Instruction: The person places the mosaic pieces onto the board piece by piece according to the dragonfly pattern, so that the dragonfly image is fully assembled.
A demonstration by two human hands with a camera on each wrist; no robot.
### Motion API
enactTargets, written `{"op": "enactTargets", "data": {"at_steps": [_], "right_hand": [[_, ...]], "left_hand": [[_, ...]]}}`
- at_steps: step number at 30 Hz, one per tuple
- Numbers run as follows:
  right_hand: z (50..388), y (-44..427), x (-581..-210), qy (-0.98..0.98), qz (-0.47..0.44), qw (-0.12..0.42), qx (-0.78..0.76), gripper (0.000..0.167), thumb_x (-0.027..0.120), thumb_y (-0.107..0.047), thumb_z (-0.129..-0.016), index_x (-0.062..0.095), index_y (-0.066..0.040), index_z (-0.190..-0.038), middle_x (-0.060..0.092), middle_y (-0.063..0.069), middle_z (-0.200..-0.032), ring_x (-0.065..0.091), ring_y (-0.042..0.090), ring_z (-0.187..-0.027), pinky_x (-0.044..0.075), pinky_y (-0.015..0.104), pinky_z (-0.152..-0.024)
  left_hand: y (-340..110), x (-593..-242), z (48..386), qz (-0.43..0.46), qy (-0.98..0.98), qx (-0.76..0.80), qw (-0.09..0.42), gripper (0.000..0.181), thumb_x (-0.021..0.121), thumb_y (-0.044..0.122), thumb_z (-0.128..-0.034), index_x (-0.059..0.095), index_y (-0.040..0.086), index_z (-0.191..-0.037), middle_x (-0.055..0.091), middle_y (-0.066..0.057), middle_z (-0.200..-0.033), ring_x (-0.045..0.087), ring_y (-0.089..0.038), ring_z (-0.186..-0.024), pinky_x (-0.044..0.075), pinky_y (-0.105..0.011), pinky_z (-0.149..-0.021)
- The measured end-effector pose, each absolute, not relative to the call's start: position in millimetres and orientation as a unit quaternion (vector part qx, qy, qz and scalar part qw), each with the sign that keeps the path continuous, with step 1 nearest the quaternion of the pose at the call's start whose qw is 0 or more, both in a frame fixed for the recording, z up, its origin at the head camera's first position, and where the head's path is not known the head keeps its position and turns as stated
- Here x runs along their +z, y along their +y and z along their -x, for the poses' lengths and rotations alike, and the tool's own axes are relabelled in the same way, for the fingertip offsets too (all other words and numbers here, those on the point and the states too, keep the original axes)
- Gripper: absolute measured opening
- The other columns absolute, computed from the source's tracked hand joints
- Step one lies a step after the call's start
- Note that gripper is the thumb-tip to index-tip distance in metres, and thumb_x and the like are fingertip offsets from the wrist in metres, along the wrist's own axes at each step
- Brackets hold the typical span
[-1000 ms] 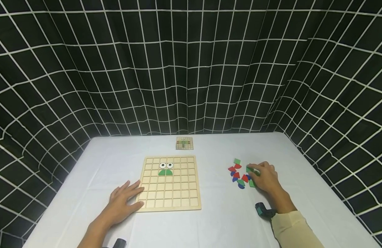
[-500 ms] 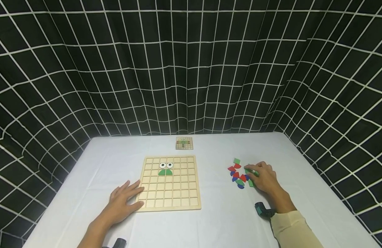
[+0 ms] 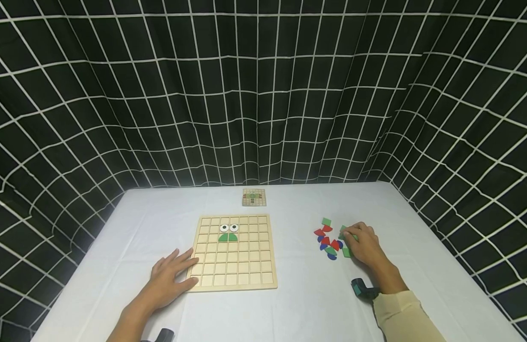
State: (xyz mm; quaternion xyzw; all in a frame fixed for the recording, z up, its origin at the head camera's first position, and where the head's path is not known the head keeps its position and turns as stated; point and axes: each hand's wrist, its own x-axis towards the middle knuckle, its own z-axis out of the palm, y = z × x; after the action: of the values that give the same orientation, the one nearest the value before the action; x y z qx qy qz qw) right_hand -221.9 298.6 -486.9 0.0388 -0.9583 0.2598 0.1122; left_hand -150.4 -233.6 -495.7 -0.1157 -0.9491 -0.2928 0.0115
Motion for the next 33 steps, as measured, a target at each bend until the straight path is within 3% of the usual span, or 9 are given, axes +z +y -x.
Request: {"op": "enactTargets", "data": {"at_steps": [10, 21, 28, 33], "right_hand": [[223.6, 299.3, -488.9, -0.957, 0.003, 0.115, 0.268, 0.018, 0.064, -0.016, -0.093, 0.070, -0.007, -0.108, 0.057, 0.015, -0.100, 0.048, 0.036, -0.099, 0.042, 0.057, -0.081], [222.4, 295.2, -486.7, -0.963, 0.001, 0.088, 0.256, 0.030, 0.073, -0.031, -0.087, 0.071, -0.010, -0.108, 0.055, 0.014, -0.103, 0.046, 0.035, -0.102, 0.045, 0.057, -0.082], [222.7, 299.4, -487.0, -0.963, 0.011, 0.095, 0.254, 0.020, 0.064, -0.019, -0.094, 0.071, -0.010, -0.110, 0.054, 0.016, -0.108, 0.045, 0.036, -0.104, 0.040, 0.059, -0.084], [222.0, 299.2, -486.4, -0.963, 0.024, 0.109, 0.245, 0.019, 0.064, -0.017, -0.093, 0.070, -0.008, -0.109, 0.053, 0.020, -0.109, 0.045, 0.038, -0.103, 0.039, 0.059, -0.082]], "left_hand": [[-233.4, -495.3, 150.1, 0.116, -0.949, -0.291, 0.013, 0.054, 0.074, 0.041, -0.0816, 0.063, 0.018, -0.129, 0.041, -0.005, -0.149, 0.020, -0.036, -0.141, 0.002, -0.059, -0.111], [-234.2, -496.4, 149.6, 0.120, -0.947, -0.297, 0.015, 0.054, 0.074, 0.041, -0.0818, 0.063, 0.018, -0.129, 0.041, -0.004, -0.149, 0.020, -0.036, -0.141, 0.002, -0.058, -0.111], [-234.3, -497.0, 150.3, 0.121, -0.947, -0.298, 0.017, 0.054, 0.073, 0.043, -0.0819, 0.063, 0.018, -0.129, 0.041, -0.005, -0.149, 0.020, -0.036, -0.141, 0.002, -0.059, -0.110], [-234.2, -496.3, 150.8, 0.121, -0.948, -0.294, 0.017, 0.055, 0.073, 0.044, -0.0816, 0.063, 0.018, -0.129, 0.042, -0.005, -0.149, 0.021, -0.037, -0.141, 0.003, -0.060, -0.110]]}}
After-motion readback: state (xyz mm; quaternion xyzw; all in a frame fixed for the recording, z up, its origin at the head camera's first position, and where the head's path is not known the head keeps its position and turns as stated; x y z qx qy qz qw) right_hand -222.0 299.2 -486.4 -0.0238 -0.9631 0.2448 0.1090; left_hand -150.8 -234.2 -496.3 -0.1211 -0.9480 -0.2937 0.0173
